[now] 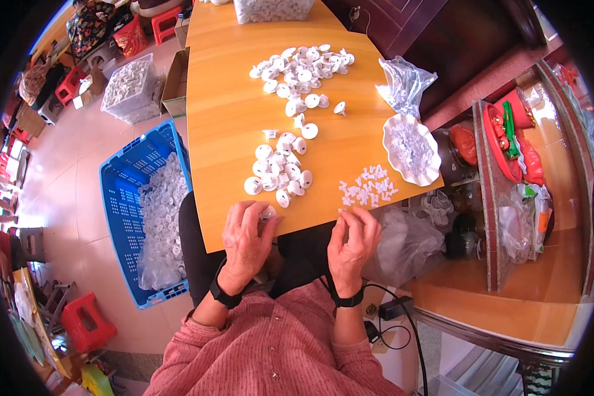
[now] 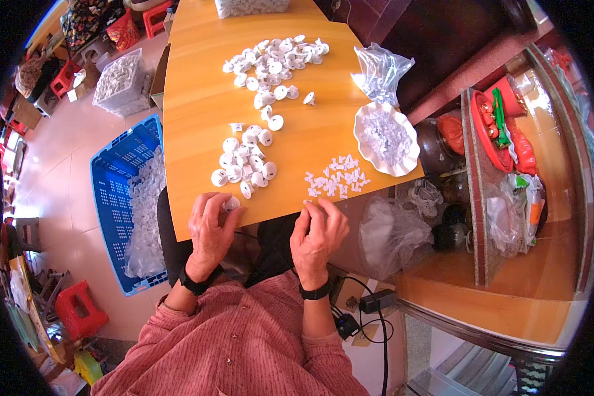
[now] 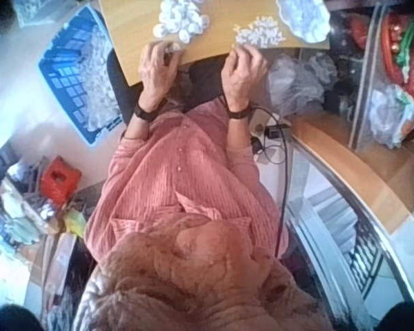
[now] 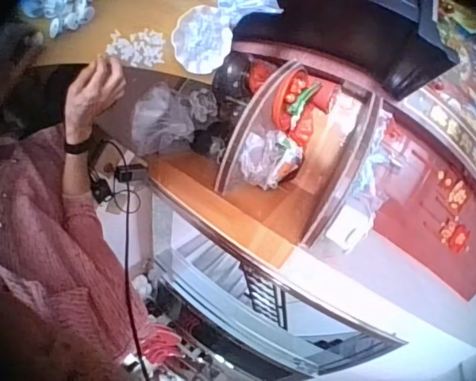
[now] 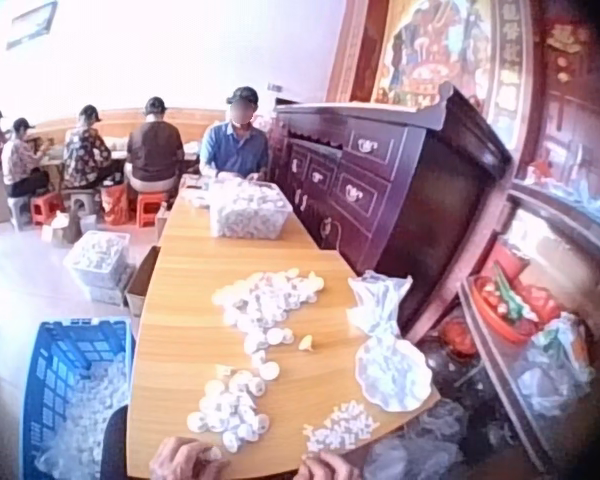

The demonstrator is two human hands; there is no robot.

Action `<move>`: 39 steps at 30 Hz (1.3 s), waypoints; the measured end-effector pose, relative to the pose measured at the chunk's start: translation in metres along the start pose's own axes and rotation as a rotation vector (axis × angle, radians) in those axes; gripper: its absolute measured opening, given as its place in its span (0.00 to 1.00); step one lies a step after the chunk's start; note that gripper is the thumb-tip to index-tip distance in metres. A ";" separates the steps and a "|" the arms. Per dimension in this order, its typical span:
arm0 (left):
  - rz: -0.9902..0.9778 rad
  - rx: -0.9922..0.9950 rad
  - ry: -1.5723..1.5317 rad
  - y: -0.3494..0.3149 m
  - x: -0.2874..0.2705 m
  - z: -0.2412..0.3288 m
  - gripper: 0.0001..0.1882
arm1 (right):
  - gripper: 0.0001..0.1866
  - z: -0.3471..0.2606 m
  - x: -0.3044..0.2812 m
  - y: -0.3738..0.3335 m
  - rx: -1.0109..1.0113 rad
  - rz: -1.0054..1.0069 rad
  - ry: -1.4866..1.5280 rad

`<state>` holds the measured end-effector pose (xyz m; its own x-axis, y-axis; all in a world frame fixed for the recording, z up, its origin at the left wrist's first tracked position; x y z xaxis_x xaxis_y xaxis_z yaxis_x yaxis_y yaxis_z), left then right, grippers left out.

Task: Assembling small white plastic components by inserting one piece into another and placing them on a table.

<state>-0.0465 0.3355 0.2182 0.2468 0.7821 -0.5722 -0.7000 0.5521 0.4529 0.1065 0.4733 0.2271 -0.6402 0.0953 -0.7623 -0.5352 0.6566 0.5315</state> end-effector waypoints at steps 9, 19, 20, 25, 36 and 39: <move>-0.043 -0.030 -0.036 -0.001 -0.002 0.000 0.22 | 0.17 0.000 -0.005 0.002 -0.019 -0.022 -0.010; -0.008 -0.082 -0.193 -0.001 -0.012 -0.001 0.18 | 0.12 0.003 0.002 -0.003 -0.130 -0.045 -0.039; -0.029 -0.156 -0.273 -0.001 -0.014 -0.002 0.19 | 0.10 0.001 0.001 -0.002 -0.123 -0.036 -0.048; -0.112 -0.584 -0.989 -0.006 -0.022 -0.010 0.14 | 0.06 -0.011 -0.003 -0.003 0.014 -0.026 0.150; -0.219 -0.872 -1.907 -0.018 -0.018 -0.011 0.19 | 0.08 -0.067 -0.003 -0.004 0.517 -0.299 0.908; -0.233 -0.866 -1.925 -0.021 -0.016 -0.014 0.19 | 0.07 -0.076 -0.004 0.000 0.585 -0.339 0.987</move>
<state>-0.0453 0.3072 0.2088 0.1669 0.2900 0.9424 -0.4788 0.8593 -0.1797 0.0672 0.4161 0.2586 -0.7985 -0.5962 -0.0829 -0.5904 0.8026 -0.0853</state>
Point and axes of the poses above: each hand's wrist, its own y-axis towards the middle knuckle, its own x-axis out of the palm, z = x × y, the point moved 2 cm from there along y, towards the middle knuckle
